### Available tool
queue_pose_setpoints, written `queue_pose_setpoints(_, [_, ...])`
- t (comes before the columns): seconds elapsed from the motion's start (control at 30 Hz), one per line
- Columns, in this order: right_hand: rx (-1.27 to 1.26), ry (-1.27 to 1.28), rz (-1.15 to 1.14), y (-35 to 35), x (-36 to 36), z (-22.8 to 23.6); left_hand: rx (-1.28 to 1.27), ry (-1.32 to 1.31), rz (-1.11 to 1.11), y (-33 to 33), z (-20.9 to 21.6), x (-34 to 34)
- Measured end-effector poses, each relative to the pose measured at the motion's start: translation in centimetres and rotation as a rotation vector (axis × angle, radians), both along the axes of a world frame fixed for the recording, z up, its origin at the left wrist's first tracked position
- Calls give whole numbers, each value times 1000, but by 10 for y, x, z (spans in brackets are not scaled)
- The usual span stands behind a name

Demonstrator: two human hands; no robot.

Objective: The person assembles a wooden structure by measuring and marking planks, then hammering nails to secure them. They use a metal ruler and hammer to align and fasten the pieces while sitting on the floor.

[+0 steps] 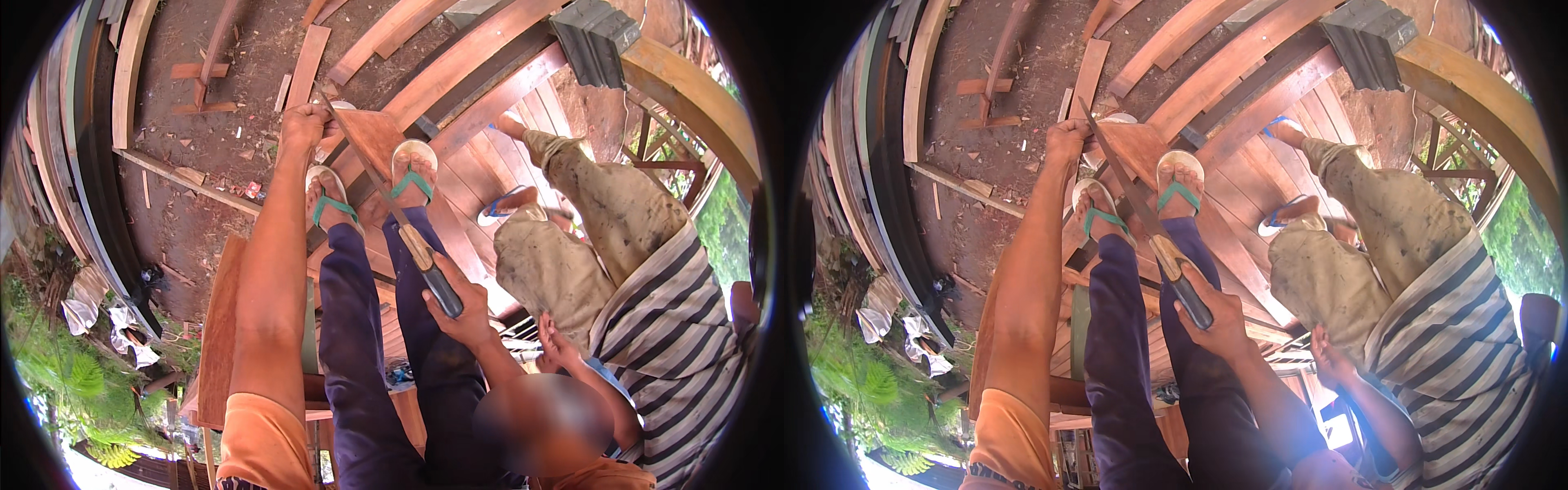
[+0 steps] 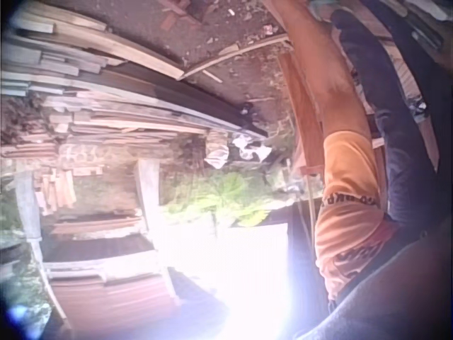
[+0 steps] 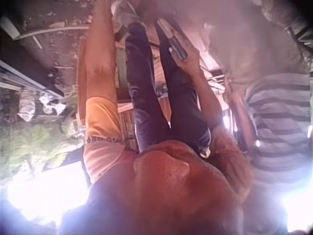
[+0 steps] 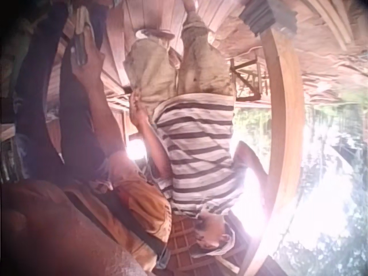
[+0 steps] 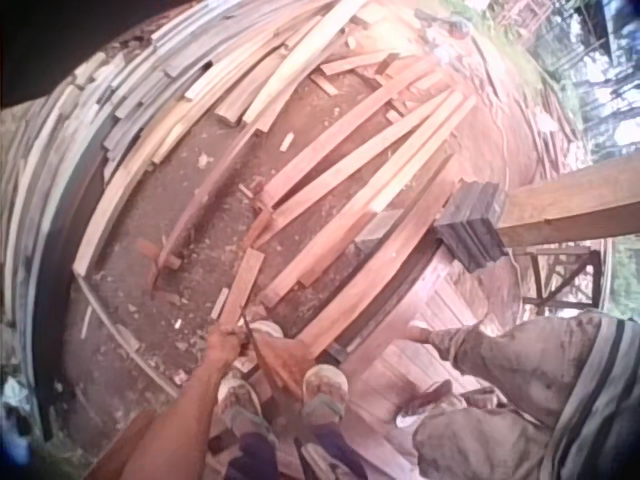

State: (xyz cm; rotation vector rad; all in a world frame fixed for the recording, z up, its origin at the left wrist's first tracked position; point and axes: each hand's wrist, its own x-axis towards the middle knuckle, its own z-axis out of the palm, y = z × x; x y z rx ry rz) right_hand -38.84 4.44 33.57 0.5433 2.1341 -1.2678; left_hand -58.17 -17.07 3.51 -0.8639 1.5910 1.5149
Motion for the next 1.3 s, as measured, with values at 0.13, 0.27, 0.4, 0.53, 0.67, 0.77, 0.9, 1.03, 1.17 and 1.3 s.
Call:
queue_pose_setpoints(0.13, [13,57,38,3,10,6,-11,-24,-14,-3,-4,-3])
queue_pose_setpoints(0.27, [52,60,-2,9,15,24,-40,-25,-91,-2,-5,-7])
queue_pose_setpoints(0.4, [65,18,-83,10,6,23,-11,-15,-56,-3,-2,-8])
queue_pose_setpoints(0.53, [55,127,-108,-6,-21,-23,-3,-30,-8,-3,1,-4])
queue_pose_setpoints(0.67, [24,206,-94,-21,-30,-49,-9,-8,-23,0,3,-4])
queue_pose_setpoints(0.77, [-14,184,-80,-25,-29,-55,-29,3,-24,-1,-3,-2])
queue_pose_setpoints(0.9, [-15,143,-23,-26,-34,-57,-48,15,-1,-4,-10,1])
queue_pose_setpoints(1.03, [10,225,-22,-28,-32,-65,-31,12,10,-2,-6,-1])
queue_pose_setpoints(1.17, [11,256,-35,-30,-33,-73,-66,-9,-31,1,-2,-6])
queue_pose_setpoints(1.3, [-2,254,-49,-31,-34,-79,-51,0,-32,2,0,-6])
